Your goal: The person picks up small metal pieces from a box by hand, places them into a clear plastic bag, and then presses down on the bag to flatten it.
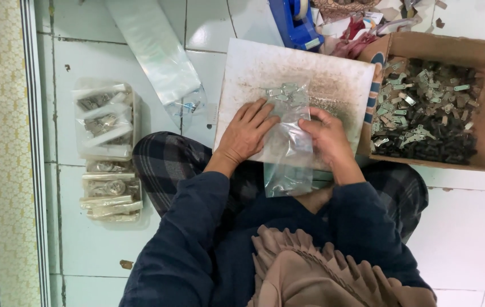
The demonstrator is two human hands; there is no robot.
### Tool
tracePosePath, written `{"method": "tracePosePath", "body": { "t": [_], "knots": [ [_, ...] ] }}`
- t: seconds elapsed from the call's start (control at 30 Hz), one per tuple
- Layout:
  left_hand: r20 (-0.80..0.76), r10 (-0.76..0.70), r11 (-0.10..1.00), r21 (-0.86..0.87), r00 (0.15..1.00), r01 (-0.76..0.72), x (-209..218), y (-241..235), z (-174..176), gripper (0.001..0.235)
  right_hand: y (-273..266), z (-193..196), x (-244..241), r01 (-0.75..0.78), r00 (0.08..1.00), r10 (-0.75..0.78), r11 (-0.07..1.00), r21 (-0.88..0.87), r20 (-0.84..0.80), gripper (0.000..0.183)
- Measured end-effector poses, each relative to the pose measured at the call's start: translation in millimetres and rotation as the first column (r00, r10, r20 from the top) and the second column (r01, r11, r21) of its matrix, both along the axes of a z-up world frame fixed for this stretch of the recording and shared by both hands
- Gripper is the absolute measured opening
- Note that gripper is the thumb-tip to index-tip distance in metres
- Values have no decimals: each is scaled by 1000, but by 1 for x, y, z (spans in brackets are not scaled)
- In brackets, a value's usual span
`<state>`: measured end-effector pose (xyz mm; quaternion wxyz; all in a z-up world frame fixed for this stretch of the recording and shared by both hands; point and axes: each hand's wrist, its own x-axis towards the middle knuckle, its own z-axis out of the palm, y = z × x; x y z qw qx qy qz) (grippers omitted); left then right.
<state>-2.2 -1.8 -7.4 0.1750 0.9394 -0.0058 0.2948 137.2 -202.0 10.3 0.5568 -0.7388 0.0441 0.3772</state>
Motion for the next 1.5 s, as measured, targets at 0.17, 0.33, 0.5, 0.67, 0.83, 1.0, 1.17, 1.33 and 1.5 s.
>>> {"method": "tracePosePath", "body": {
  "t": [0.17,0.33,0.5,0.67,0.83,1.0,1.17,1.33,1.5],
  "knots": [
    [-20,19,1000,9,1000,-19,1,0,1,29,7,6,3,4,999,-5,1000,7,51,43],
    [-24,21,1000,13,999,-21,0,0,-1,28,12,19,7,-21,1000,21,1000,13,16,44],
    [-35,41,999,-17,999,-42,-1,0,-2,30,40,26,5,-42,999,41,999,24,19,36],
    [-18,75,996,-38,997,-76,-1,-2,-2,31,33,4,8,31,1000,-31,999,28,6,37],
    [-14,85,996,-30,996,-85,0,-4,-4,30,15,4,3,-5,999,6,1000,-22,50,37],
    [-2,72,997,-20,997,-72,1,-2,-11,29,6,1,16,-152,845,295,932,-329,445,36],
    [-1,65,998,-12,998,-65,1,-2,-12,29,38,41,3,-165,416,479,876,-454,773,36],
    [5,69,998,-2,998,-69,1,-1,-11,28,57,37,-4,-227,94,569,811,-539,817,36],
    [-19,71,997,15,997,-71,1,-1,-10,32,49,3,-6,-257,-32,713,671,-695,700,52]
  ]
}}
